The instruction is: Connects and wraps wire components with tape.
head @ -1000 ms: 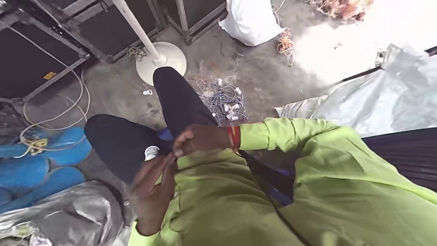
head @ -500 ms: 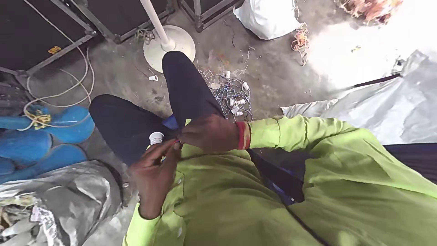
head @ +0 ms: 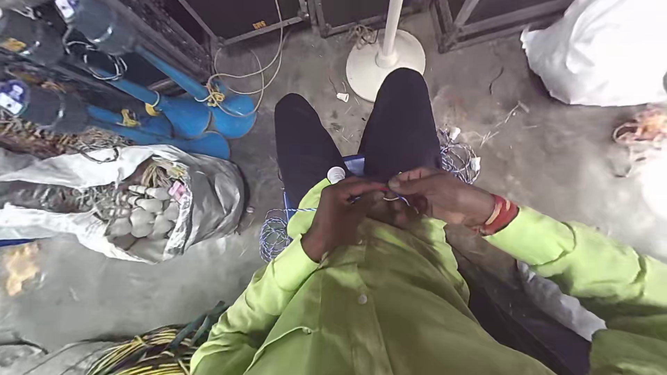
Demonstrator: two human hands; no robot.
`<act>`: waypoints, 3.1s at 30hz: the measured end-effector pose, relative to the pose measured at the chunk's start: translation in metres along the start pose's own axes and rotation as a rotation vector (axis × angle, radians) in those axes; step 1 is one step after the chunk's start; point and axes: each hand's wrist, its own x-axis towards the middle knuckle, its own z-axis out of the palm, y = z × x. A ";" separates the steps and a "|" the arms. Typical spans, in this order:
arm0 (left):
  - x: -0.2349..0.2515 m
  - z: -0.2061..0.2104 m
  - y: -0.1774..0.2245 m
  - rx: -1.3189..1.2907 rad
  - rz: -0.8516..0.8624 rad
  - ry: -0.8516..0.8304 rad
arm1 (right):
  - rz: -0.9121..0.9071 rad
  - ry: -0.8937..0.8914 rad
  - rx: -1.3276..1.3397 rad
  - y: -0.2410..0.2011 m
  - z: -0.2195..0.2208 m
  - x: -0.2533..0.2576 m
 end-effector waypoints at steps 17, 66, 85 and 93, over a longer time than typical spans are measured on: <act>0.010 -0.058 -0.014 0.264 0.226 0.107 | -0.618 0.186 -0.635 -0.050 -0.014 -0.002; 0.153 -0.061 -0.130 -0.163 -0.270 0.065 | 0.006 -0.069 -1.345 -0.022 -0.010 0.145; 0.048 -0.040 0.017 -0.255 0.110 0.131 | -0.688 0.053 0.050 -0.013 0.014 0.015; 0.042 -0.032 0.037 -0.054 0.156 0.117 | -0.764 0.012 -0.119 -0.004 -0.004 0.007</act>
